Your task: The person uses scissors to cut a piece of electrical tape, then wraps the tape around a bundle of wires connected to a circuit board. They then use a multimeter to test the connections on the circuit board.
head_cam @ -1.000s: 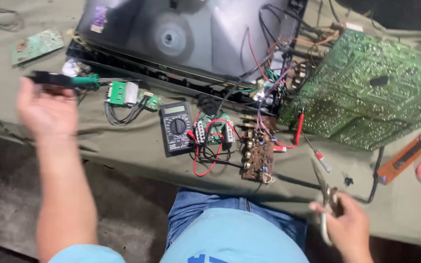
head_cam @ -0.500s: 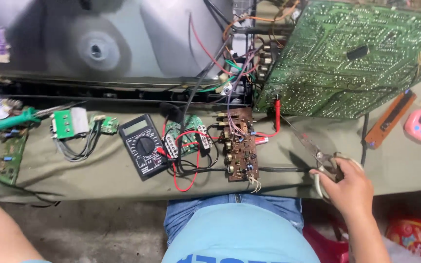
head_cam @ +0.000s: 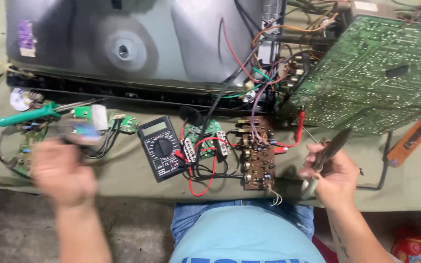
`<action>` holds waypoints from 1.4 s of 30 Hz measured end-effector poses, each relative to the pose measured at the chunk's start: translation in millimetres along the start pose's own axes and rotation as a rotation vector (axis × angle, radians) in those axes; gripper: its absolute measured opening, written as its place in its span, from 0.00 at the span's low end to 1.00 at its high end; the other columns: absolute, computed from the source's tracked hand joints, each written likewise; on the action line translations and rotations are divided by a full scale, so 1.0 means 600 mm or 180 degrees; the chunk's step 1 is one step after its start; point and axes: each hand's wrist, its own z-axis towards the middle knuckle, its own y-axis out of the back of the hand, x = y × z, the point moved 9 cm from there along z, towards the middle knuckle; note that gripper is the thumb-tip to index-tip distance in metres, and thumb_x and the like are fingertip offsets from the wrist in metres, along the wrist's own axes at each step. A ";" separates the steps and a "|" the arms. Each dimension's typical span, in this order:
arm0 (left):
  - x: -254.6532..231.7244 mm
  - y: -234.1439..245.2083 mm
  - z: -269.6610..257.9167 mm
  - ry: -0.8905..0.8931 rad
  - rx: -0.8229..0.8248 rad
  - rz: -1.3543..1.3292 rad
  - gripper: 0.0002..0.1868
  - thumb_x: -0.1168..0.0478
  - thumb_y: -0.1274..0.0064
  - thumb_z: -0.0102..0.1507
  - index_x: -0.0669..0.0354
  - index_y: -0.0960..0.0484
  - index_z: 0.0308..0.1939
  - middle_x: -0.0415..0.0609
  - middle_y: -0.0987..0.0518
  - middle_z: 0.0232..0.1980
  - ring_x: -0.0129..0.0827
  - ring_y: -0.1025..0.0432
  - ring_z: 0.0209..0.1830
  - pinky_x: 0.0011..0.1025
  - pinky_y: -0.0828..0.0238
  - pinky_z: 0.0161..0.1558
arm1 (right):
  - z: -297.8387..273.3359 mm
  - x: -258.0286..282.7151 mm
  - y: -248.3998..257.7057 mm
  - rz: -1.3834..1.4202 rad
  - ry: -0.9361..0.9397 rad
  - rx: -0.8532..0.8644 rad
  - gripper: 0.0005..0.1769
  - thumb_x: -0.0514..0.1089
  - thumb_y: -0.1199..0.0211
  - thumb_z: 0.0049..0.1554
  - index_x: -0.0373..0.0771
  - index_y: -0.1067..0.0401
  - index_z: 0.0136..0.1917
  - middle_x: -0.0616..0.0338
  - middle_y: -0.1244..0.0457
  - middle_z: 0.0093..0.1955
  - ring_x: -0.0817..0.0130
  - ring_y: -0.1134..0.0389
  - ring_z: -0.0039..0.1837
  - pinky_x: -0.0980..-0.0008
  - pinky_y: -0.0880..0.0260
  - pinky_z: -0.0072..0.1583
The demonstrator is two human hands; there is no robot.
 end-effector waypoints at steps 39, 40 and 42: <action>-0.018 -0.678 -0.007 -0.2935 0.2729 0.2522 0.03 0.58 0.40 0.56 0.49 0.17 0.32 0.46 0.25 0.47 0.46 0.29 0.47 0.47 0.36 0.45 | -0.020 -0.153 0.027 0.0915 -0.0451 -0.0181 0.26 0.29 0.33 0.47 0.33 0.25 0.61 0.54 0.35 0.43 0.69 0.35 0.46 0.72 0.34 0.51; -0.019 -0.672 -0.006 -0.2703 0.2789 0.2336 0.03 0.58 0.41 0.58 0.48 0.19 0.33 0.43 0.24 0.48 0.44 0.29 0.49 0.46 0.37 0.50 | -0.022 -0.154 0.027 0.0949 -0.0495 -0.0171 0.26 0.29 0.33 0.47 0.33 0.25 0.61 0.53 0.35 0.43 0.69 0.35 0.46 0.73 0.34 0.51; -0.024 -0.665 -0.007 -0.2476 0.2829 0.2143 0.04 0.57 0.41 0.60 0.47 0.20 0.34 0.41 0.24 0.49 0.42 0.29 0.51 0.46 0.38 0.55 | -0.021 -0.153 0.027 0.0975 -0.0524 -0.0156 0.27 0.30 0.33 0.48 0.33 0.25 0.62 0.53 0.36 0.43 0.69 0.35 0.46 0.73 0.35 0.51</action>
